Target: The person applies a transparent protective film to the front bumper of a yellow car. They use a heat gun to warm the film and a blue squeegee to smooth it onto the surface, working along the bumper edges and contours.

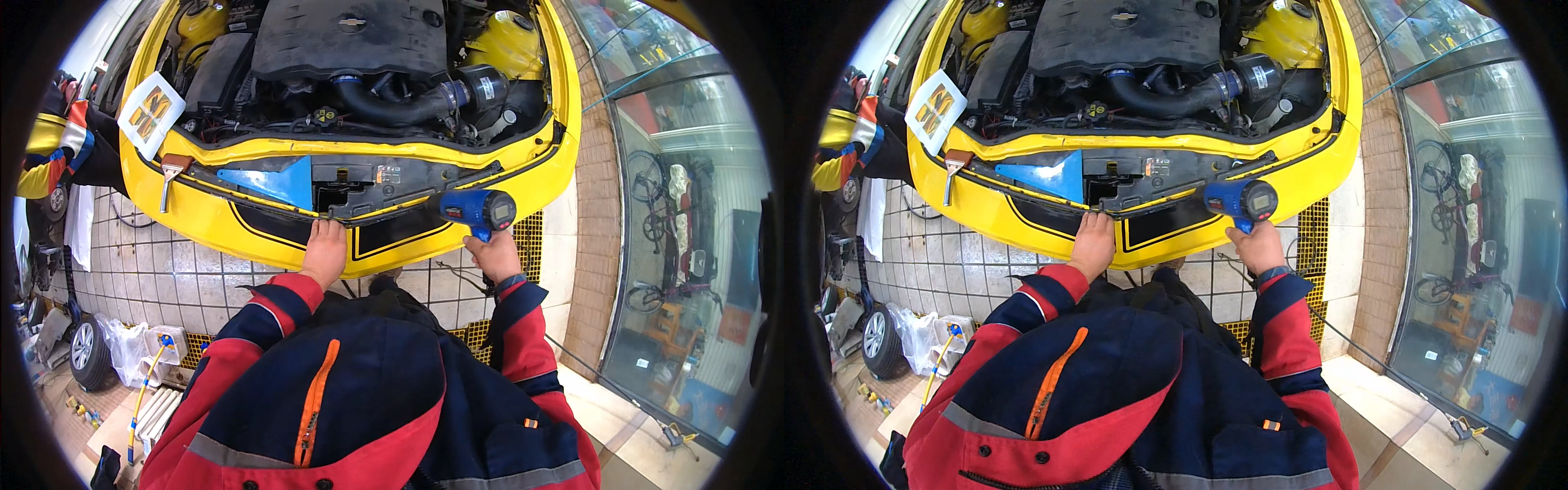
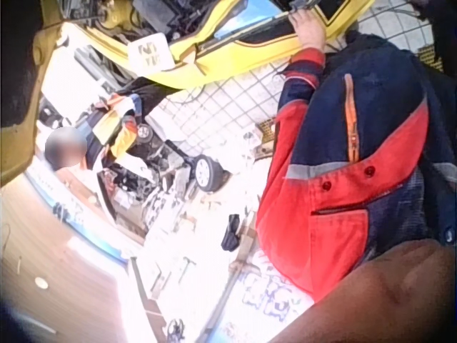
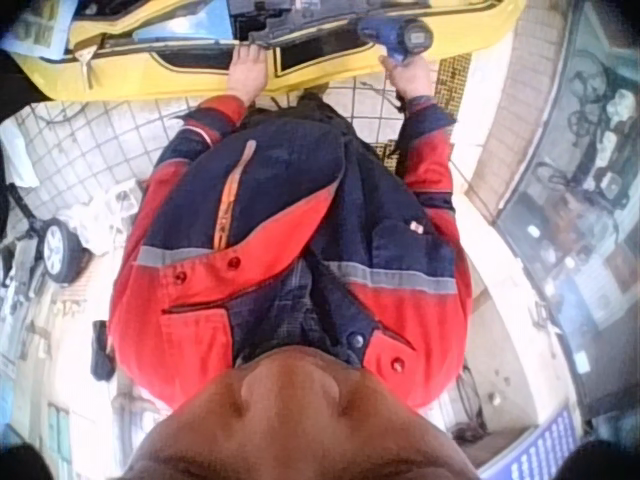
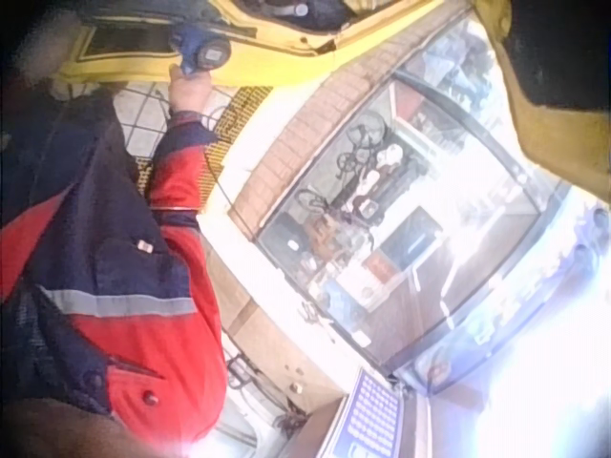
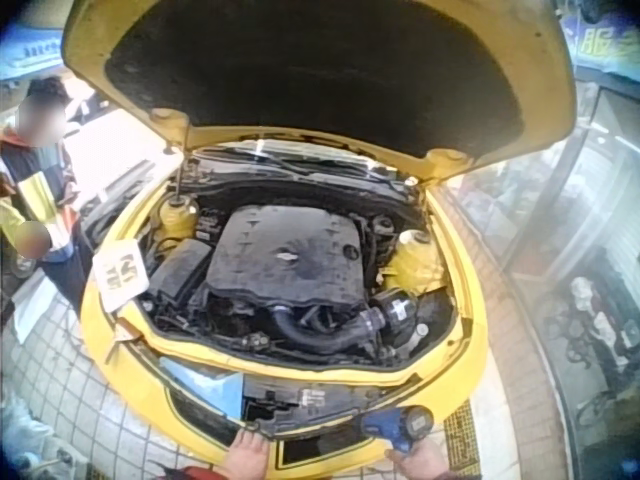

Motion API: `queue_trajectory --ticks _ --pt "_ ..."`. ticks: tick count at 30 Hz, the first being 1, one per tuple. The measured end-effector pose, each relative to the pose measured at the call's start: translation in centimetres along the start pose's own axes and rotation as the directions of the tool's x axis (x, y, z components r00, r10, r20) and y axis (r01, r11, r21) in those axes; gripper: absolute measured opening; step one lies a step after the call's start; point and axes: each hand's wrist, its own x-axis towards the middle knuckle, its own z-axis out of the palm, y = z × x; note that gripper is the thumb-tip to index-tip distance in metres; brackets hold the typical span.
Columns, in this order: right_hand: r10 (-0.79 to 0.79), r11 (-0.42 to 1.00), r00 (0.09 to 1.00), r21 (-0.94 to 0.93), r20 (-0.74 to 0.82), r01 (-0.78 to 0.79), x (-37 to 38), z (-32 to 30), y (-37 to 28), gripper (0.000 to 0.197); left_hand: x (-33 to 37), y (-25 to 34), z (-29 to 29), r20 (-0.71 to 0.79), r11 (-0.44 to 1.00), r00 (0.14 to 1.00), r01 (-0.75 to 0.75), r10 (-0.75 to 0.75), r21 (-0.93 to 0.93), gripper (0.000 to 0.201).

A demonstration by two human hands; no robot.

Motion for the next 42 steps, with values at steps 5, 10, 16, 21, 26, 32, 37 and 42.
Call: queue_trajectory --ticks 5,10,16,21,26,32,37,42 --pt "-0.137 0.986 0.986 -0.082 0.090 0.144 -2.1 2.1 -2.2 0.044 -0.1 0.1 0.1 0.005 1.000 1.000 0.011 -0.011 -0.001 0.040" --pt "-0.175 0.975 0.972 -0.109 0.160 0.193 -2.7 3.9 -3.3 0.044 -0.2 0.1 0.2 -0.018 1.000 1.000 0.003 -0.002 0.019 0.041" --pt "-0.250 0.950 0.955 -0.148 0.161 0.274 -2.9 4.7 -3.6 0.045 -0.3 0.0 0.4 -0.003 1.000 1.000 0.009 -0.009 -0.003 0.041" --pt "-0.234 0.939 0.957 -0.217 0.169 0.268 -2.8 5.4 -4.1 0.047 -0.3 0.0 0.4 0.004 1.000 1.000 0.003 -0.003 -0.001 0.041" --pt "-0.243 0.933 0.955 -0.230 0.169 0.278 -3.2 6.0 -4.7 0.049 -0.5 -0.1 0.4 -0.021 1.000 1.000 0.003 -0.003 -0.006 0.045" --pt "-0.182 0.969 0.972 -0.142 0.151 0.204 -2.8 5.0 -3.6 0.045 -0.7 -0.3 0.6 -0.050 0.998 0.999 0.012 -0.016 -0.068 0.049" --pt "-0.074 0.934 0.997 0.350 0.001 0.069 -4.1 0.7 0.7 0.015 -2.0 -0.9 -1.4 -0.079 0.937 0.993 0.055 -0.087 -0.346 0.063" --pt "0.076 0.883 0.990 0.470 -0.121 -0.011 -6.5 -2.8 6.7 0.012 -0.5 1.3 -3.1 -0.119 0.908 0.990 0.019 -0.076 -0.420 0.073"
